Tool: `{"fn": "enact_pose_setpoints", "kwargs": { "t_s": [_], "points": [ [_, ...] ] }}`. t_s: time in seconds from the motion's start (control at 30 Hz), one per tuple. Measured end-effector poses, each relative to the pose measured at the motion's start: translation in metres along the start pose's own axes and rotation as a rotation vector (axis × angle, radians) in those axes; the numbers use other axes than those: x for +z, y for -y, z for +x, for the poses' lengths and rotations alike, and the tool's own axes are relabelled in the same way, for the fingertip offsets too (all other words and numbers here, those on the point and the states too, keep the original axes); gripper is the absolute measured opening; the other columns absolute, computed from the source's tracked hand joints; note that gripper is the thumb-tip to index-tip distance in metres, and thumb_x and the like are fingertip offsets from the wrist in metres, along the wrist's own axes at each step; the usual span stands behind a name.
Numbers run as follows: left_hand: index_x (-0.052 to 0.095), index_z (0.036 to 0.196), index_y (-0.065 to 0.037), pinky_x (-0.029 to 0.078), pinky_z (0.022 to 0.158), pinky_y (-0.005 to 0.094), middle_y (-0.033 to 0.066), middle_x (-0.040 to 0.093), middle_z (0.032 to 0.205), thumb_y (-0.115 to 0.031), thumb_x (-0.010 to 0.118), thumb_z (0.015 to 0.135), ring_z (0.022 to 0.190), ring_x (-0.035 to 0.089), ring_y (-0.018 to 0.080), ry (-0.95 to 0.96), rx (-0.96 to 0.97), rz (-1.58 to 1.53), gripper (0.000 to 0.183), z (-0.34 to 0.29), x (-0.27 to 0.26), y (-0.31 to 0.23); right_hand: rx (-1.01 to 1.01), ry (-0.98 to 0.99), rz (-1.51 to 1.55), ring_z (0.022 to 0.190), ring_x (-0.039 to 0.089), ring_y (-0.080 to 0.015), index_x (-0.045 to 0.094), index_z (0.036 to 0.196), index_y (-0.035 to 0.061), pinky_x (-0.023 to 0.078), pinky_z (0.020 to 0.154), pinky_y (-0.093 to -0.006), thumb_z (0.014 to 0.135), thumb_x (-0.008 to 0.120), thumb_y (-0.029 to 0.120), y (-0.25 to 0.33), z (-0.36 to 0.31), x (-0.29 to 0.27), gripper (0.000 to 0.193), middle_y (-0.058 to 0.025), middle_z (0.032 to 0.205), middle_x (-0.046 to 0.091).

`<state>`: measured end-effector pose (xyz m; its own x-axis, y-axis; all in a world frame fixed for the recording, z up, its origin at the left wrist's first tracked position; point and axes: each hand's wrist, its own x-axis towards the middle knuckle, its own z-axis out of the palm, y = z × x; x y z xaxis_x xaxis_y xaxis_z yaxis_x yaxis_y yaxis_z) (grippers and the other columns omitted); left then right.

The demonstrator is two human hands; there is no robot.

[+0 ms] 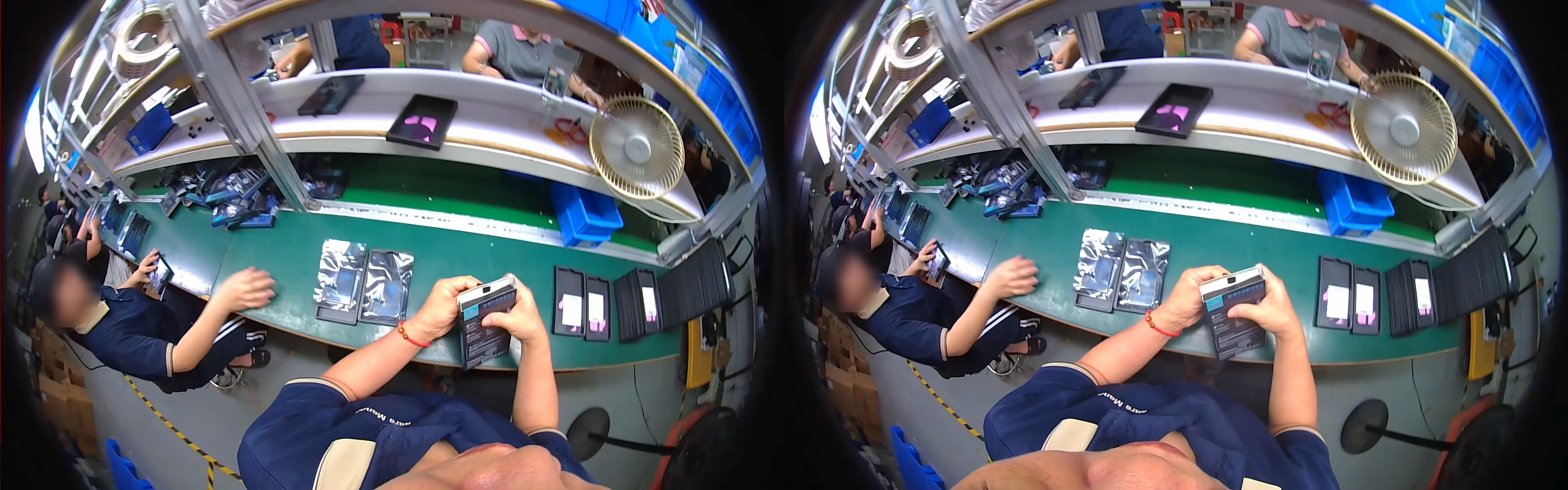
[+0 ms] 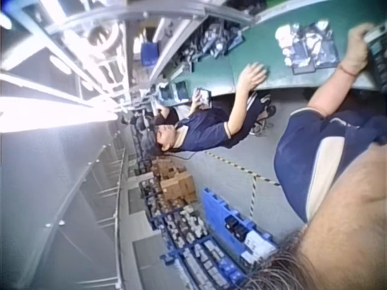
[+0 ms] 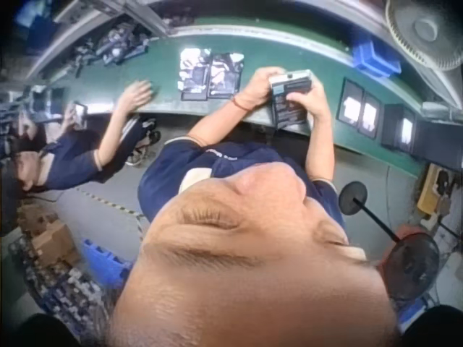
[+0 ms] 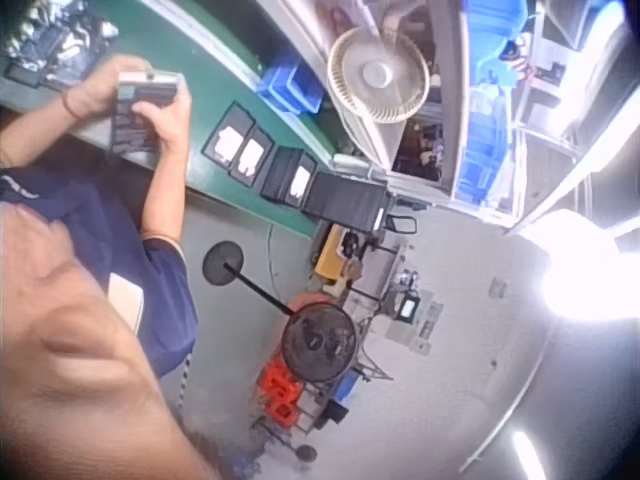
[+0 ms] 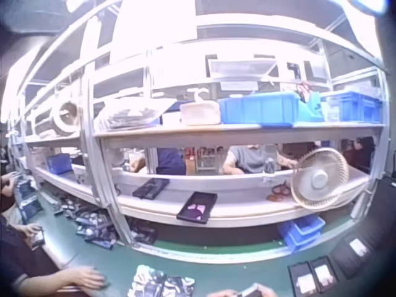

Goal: The recorder is assembling and packaging electronic devices (possibly tablet screens or controllers) into boxes at a factory assembly line.

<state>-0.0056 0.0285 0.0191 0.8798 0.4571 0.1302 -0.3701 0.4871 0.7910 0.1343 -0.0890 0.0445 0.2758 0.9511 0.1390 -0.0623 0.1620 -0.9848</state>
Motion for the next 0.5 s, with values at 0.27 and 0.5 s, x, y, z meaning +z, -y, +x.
{"fn": "enact_pose_setpoints", "kwargs": {
  "t_s": [0.27,0.5],
  "points": [
    [0.064,0.100,0.002,0.054,0.077,0.0294,0.0098,0.067,0.095,-0.004,0.055,0.087,0.084,0.065,0.0158,-0.221,-0.140,-0.370,0.016,0.003,0.001,-0.006,-0.081,-0.102,-0.031,0.090,0.060,-0.0119,0.055,0.106,0.0012,0.050,0.083,-0.0275,0.061,0.085,0.004,0.009,0.002,0.027,0.054,-0.0043,0.098,0.064],
    [0.040,0.136,-0.005,0.044,0.093,0.0325,0.0132,0.051,0.130,-0.015,0.060,0.089,0.115,0.052,0.0195,-0.233,0.178,0.434,0.052,0.002,-0.003,-0.029,-0.267,-0.542,-0.035,0.093,0.059,-0.0124,0.048,0.118,-0.0005,0.049,0.083,-0.0268,0.085,0.065,0.001,0.007,0.008,0.043,0.037,-0.0077,0.105,0.061]
  ]
}}
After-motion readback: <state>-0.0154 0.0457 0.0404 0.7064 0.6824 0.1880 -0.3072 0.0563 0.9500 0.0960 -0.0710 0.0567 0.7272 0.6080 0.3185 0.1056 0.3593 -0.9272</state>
